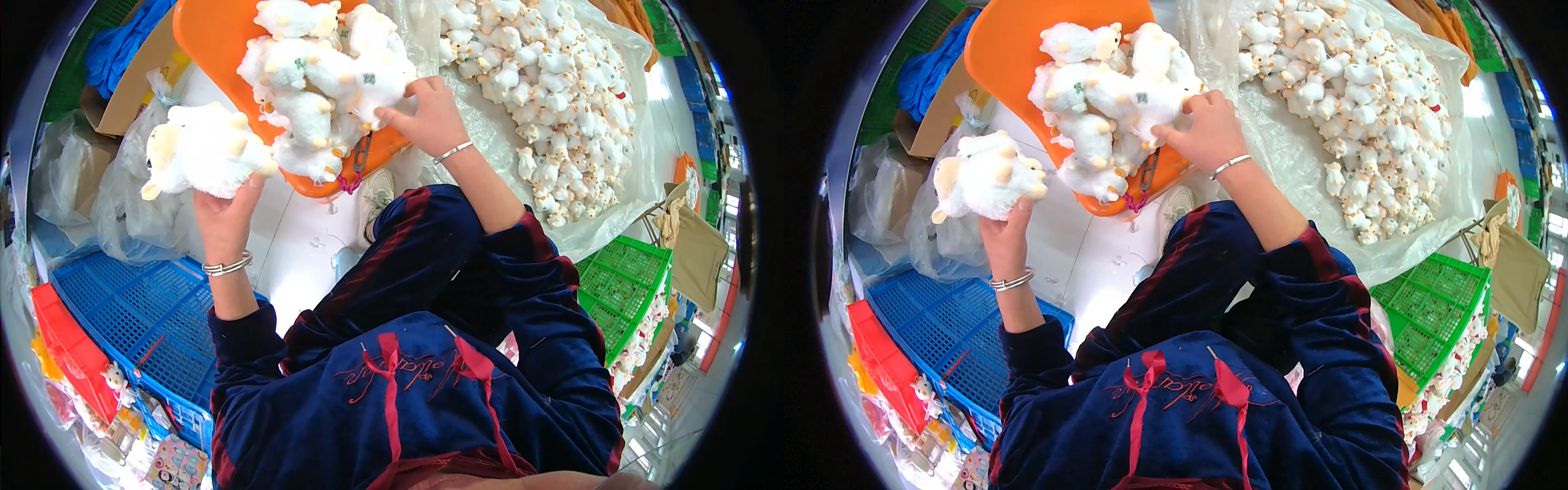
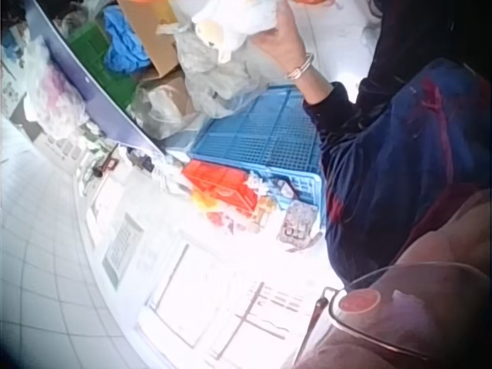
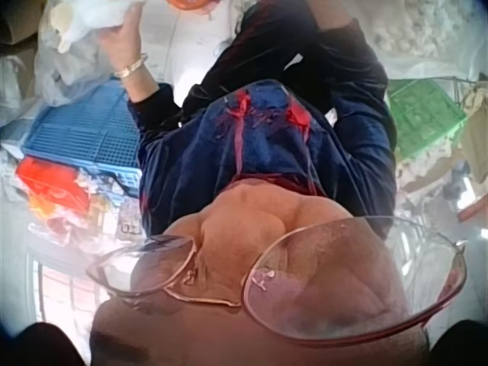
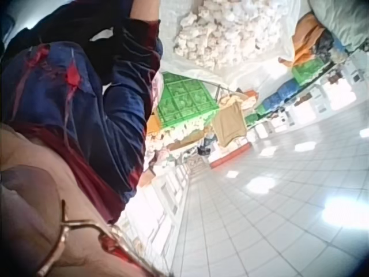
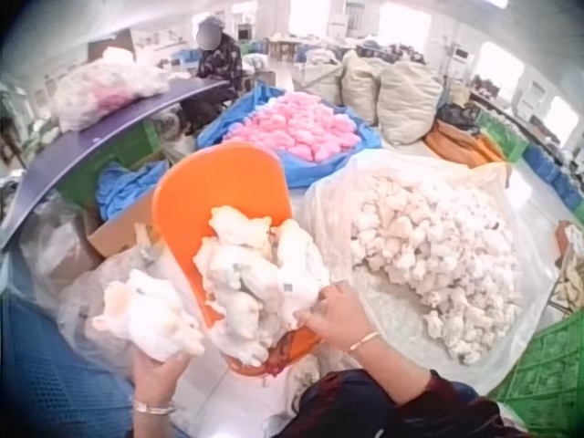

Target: The person sits on the floor and ties red ribbons around the necks of small white stuffed toys. They pick up toys from a large pile, attach ribbons, and place the finished items into an orange container.

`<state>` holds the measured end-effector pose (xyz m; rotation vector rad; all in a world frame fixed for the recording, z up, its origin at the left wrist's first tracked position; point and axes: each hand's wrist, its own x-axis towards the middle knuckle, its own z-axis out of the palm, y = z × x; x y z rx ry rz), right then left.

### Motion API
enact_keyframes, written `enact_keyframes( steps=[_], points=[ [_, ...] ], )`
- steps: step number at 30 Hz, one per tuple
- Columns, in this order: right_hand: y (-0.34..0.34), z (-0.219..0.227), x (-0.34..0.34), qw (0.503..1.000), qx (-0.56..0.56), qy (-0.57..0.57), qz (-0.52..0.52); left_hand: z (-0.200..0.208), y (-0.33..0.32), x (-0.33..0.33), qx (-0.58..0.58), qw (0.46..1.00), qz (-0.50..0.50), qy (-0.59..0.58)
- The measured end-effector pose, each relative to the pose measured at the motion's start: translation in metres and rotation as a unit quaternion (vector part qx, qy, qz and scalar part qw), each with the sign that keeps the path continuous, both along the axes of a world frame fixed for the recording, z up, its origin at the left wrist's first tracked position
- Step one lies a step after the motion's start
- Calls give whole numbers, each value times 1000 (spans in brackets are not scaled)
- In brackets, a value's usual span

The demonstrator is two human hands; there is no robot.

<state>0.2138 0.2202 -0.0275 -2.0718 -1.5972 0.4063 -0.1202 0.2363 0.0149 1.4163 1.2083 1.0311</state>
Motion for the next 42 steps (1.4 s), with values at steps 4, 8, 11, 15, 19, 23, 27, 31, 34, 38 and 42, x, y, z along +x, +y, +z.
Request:
enact_keyframes(
  steps=[4,8,11,15,19,23,27,31,34,38,42],
  points=[
    [8,-8,-3,997,70,5,-14,22,8,10,-18,995,-80,51],
    [14,-20,-3,982,-22,182,-52,69,46,36,118,939,-248,208],
    [21,-37,6,969,-6,237,-67,98,94,74,218,844,-357,336],
    [21,-17,3,965,-17,256,-57,100,161,126,73,748,-449,484],
    [24,-29,5,970,1,234,-63,83,201,134,96,758,-418,491],
    [27,-20,4,969,-2,240,-53,86,215,121,57,822,-378,423],
    [29,-28,1,971,1,228,-69,87,215,120,5,847,-407,343],
    [31,-34,4,972,-11,227,-67,96,206,130,26,830,-413,373],
    [33,-33,3,969,-14,238,-61,108,209,132,-17,828,-398,395],
    [29,-36,9,966,-22,243,-81,104,210,143,-29,840,-431,328],
    [28,-28,5,974,-10,214,-78,97,230,133,-35,868,-441,224]
  ],
)
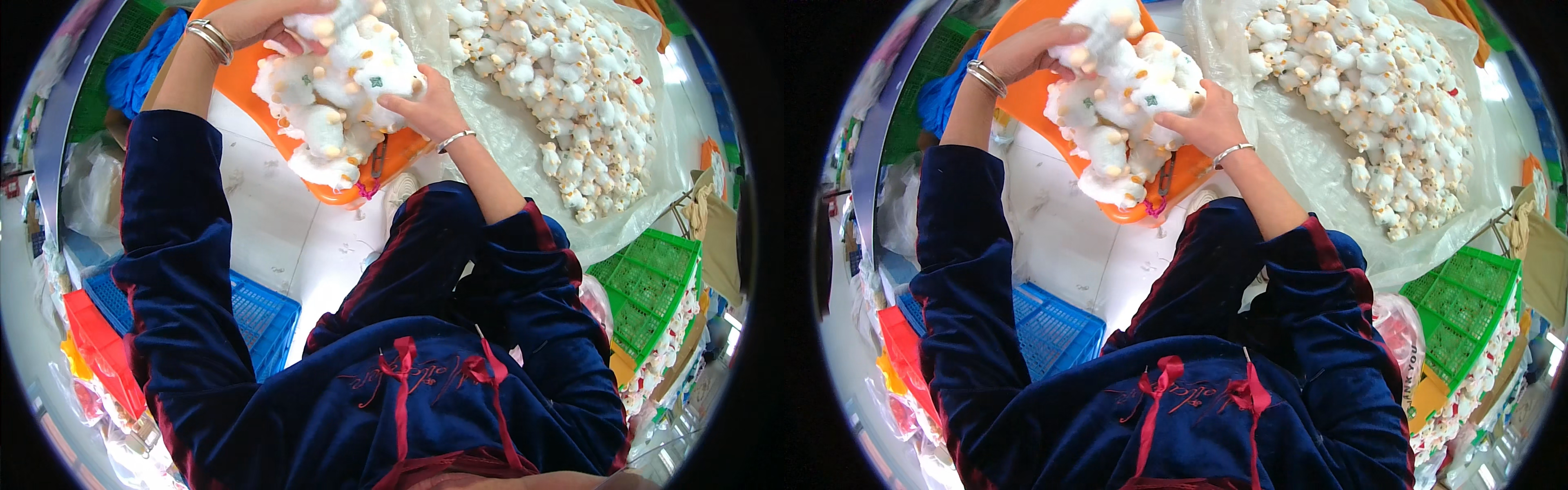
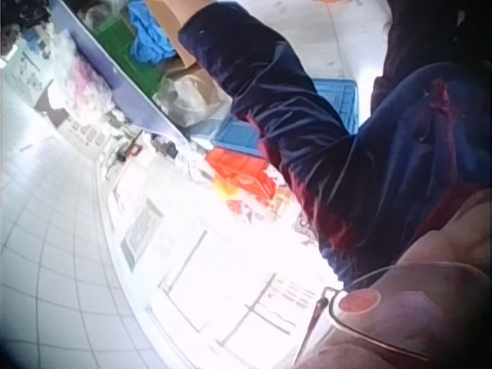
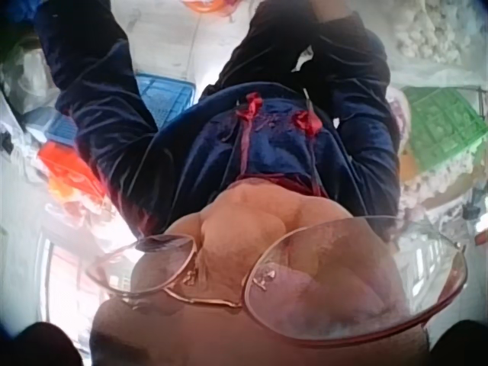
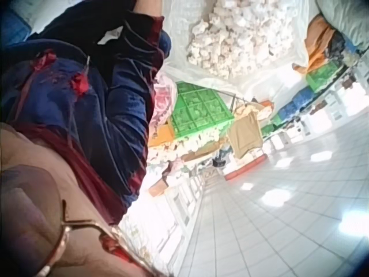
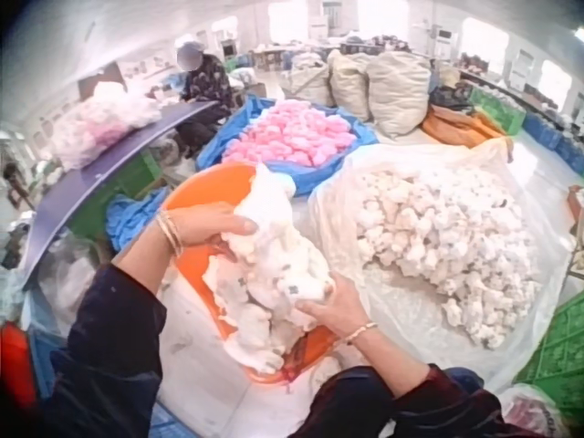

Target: The person sits on the floor and ties red ribbons around the necks of small white stuffed toys. They pick up toys from a large pile, attach ribbons, and place the finished items into an orange container.

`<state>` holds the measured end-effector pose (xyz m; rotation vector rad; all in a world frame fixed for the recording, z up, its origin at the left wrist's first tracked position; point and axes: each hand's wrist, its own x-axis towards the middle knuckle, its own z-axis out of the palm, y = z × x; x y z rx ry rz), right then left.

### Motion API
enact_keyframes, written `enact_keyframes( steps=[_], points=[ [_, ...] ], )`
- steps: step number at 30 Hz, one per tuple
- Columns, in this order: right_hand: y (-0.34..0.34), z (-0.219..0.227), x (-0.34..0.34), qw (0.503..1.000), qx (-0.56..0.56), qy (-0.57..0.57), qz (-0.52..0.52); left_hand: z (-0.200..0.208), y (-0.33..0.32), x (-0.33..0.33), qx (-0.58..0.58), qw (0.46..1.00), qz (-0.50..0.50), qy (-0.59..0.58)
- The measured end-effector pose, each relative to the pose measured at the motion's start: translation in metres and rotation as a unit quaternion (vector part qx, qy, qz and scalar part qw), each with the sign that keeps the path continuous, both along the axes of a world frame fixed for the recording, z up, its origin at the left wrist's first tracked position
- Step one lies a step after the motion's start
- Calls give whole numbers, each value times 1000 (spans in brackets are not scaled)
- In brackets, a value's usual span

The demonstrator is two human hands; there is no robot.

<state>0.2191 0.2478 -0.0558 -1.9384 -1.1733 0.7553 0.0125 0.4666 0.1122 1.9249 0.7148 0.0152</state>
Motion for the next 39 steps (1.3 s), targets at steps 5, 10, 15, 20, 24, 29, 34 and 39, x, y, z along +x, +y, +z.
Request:
enact_keyframes(
  steps=[5,10,15,20,24,29,34,39],
  points=[
    [-4,9,-3,1000,10,-12,4,23,-11,-27,24,970,189,-150],
    [-13,22,2,1000,-4,8,-3,-12,0,-78,234,931,281,4],
    [-17,19,7,997,-18,65,20,-7,-79,-112,199,949,237,63],
    [-22,18,9,998,-16,61,11,-34,-169,-117,229,958,173,22],
    [-25,11,13,999,-8,46,-4,-46,-191,-103,364,929,67,-16],
    [-34,4,23,998,4,38,-56,-49,-197,-54,399,915,-38,39],
    [-44,4,34,992,46,61,-104,-91,-187,-19,503,849,-120,112],
    [-53,2,35,989,86,-43,-112,-101,-183,-13,496,854,-73,137]
  ],
)
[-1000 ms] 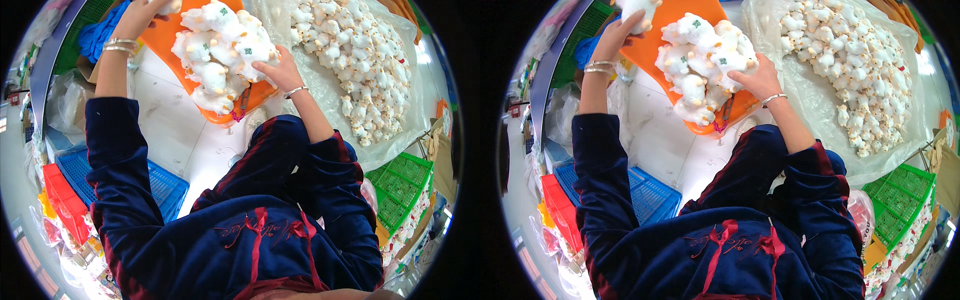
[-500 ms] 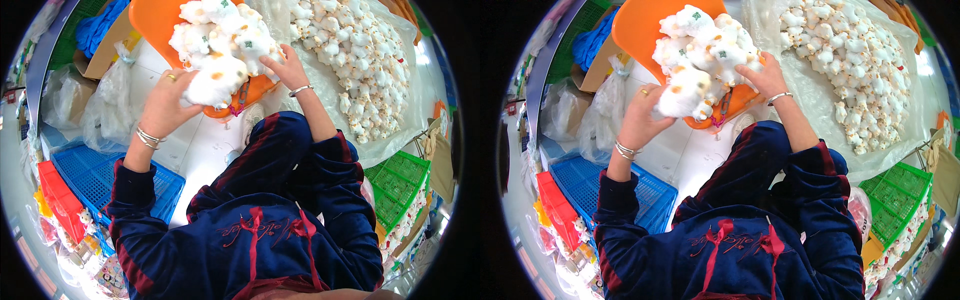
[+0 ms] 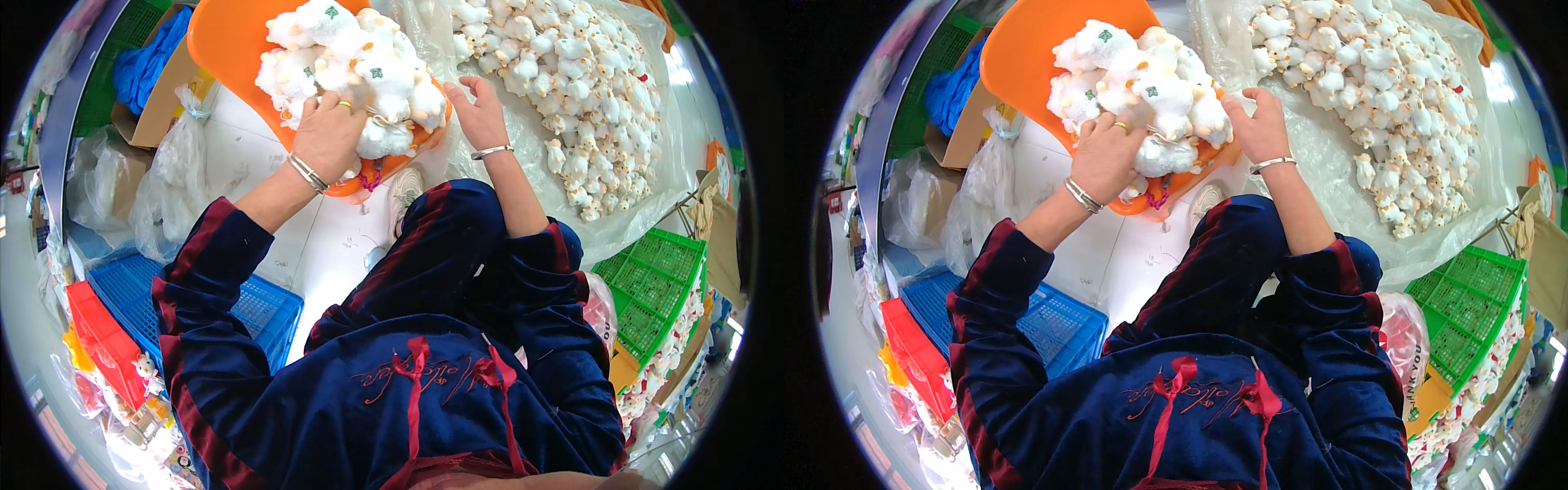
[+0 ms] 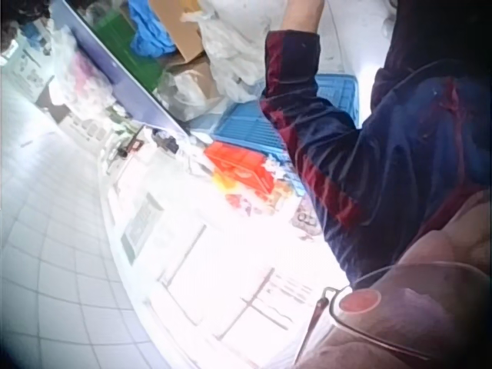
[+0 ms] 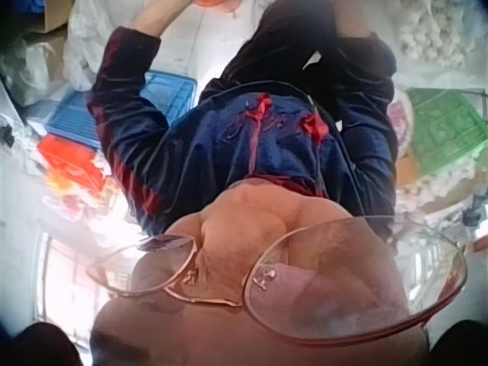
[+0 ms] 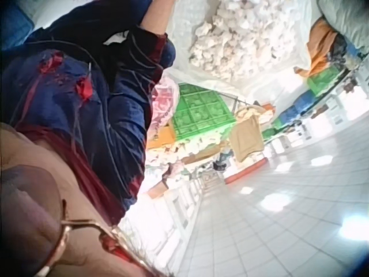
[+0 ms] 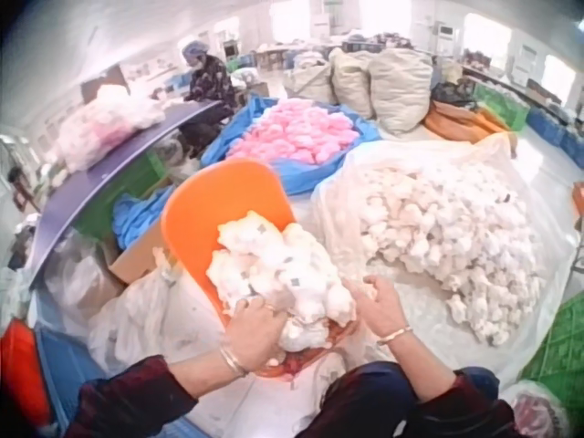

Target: The person sits on the floor and ties red ribbons around the necks of small white stuffed toys. They pick up toys from a large pile, attach ribbons, and place the finished items into an orange container.

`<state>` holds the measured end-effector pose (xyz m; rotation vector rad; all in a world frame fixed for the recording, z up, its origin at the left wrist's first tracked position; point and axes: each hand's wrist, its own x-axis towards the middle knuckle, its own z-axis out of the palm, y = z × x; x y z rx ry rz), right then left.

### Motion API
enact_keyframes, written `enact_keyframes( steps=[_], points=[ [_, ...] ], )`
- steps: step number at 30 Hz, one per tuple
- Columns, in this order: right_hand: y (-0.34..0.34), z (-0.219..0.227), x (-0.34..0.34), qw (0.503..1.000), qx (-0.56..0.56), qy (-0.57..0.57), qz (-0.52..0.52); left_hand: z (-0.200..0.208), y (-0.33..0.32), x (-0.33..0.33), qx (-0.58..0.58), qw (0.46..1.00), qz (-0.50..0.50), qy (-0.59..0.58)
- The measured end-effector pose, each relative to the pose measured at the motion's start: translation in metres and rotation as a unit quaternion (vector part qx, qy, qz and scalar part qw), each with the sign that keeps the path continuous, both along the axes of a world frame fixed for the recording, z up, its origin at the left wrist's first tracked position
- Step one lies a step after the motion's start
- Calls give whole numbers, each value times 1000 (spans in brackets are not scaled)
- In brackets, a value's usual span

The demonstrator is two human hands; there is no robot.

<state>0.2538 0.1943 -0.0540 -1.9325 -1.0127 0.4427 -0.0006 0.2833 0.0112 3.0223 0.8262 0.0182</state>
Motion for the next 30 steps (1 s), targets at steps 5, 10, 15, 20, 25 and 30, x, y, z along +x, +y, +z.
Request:
enact_keyframes(
  steps=[5,10,15,20,25,30],
  points=[
    [-5,6,-1,999,19,29,12,0,-8,-9,-1,1000,28,-3],
    [-10,19,-3,994,-51,82,50,0,-14,-12,-18,998,50,26],
    [-25,26,3,924,-257,165,230,7,-51,-35,-143,978,38,-147],
    [-45,54,18,938,-162,159,262,-65,-130,-70,-503,846,172,-35],
    [-79,84,36,952,-174,131,214,-212,-151,-42,-397,902,150,-83],
    [-116,109,52,944,-228,117,207,-284,-126,34,-382,905,187,-6]
  ],
)
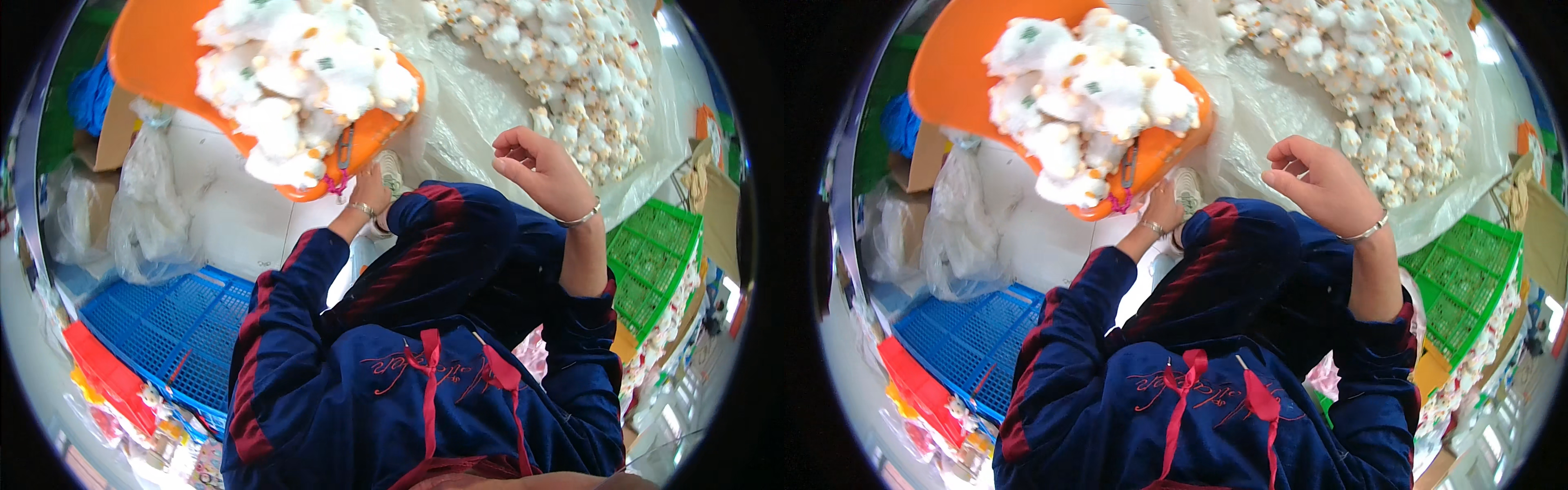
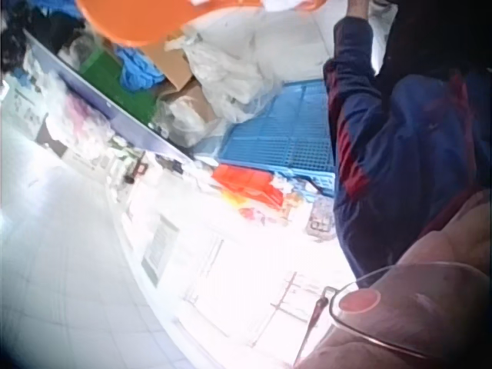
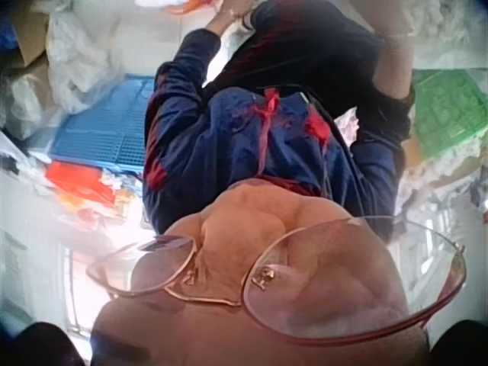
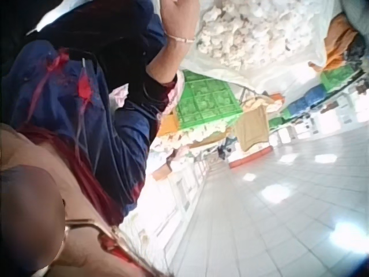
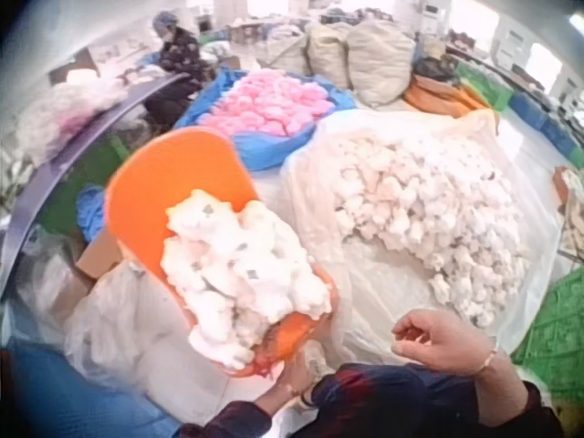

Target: The person sits on the floor and ties red ribbons around the necks of small white stuffed toys. They pick up toys from a large pile, attach ribbons, and place the finished items into an orange container.

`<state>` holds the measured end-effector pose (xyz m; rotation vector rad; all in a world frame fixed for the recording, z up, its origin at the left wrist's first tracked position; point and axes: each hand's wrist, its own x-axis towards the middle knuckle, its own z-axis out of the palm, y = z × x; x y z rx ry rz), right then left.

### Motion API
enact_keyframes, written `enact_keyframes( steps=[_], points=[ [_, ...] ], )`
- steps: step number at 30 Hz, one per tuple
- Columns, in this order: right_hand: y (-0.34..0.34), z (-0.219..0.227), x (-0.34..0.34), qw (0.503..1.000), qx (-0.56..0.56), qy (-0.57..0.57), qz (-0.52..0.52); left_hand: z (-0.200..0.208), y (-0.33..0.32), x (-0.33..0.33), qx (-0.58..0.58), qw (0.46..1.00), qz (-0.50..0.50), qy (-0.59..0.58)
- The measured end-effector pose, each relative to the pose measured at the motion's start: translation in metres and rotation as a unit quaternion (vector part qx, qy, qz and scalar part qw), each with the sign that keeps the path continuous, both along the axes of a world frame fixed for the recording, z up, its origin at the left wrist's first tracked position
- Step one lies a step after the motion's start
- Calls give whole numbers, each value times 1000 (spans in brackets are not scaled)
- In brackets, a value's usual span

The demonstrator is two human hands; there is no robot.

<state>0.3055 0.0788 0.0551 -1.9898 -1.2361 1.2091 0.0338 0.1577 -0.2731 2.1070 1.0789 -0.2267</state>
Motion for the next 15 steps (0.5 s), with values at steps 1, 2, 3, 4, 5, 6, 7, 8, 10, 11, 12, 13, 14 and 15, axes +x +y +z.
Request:
enact_keyframes(
  steps=[1,2,3,4,5,6,7,8,10,11,12,13,14,15],
  points=[
    [-8,2,5,1000,3,-9,-11,-3,7,14,-6,999,27,17],
    [-17,4,11,1000,6,-18,-22,-7,13,28,-11,998,53,34],
    [-25,5,17,999,10,-25,-33,-37,14,30,117,991,62,-6],
    [-35,4,21,998,19,-31,-47,-52,23,36,152,986,73,-16],
    [-47,-1,24,997,26,-25,-71,-59,30,40,190,978,82,-28],
    [-61,-7,25,995,35,-20,-93,-60,41,45,136,987,90,2],
    [-71,-15,27,993,43,-12,-111,-60,48,46,100,989,105,25],
    [-81,-22,28,993,19,-11,-119,-61,58,55,66,990,111,54],
    [-97,-28,34,993,-49,43,-100,-66,66,60,39,986,132,95],
    [-100,-26,41,990,-88,82,-80,-72,68,60,28,982,149,111],
    [-106,-28,45,987,-58,113,-102,-76,71,64,21,980,154,126],
    [-111,-31,50,981,-26,144,-126,-82,74,69,15,977,159,139],
    [-115,-32,55,972,-28,173,-154,-87,75,73,8,975,162,155],
    [-121,-35,59,967,-29,184,-173,-94,80,80,1,973,159,165]
  ],
)
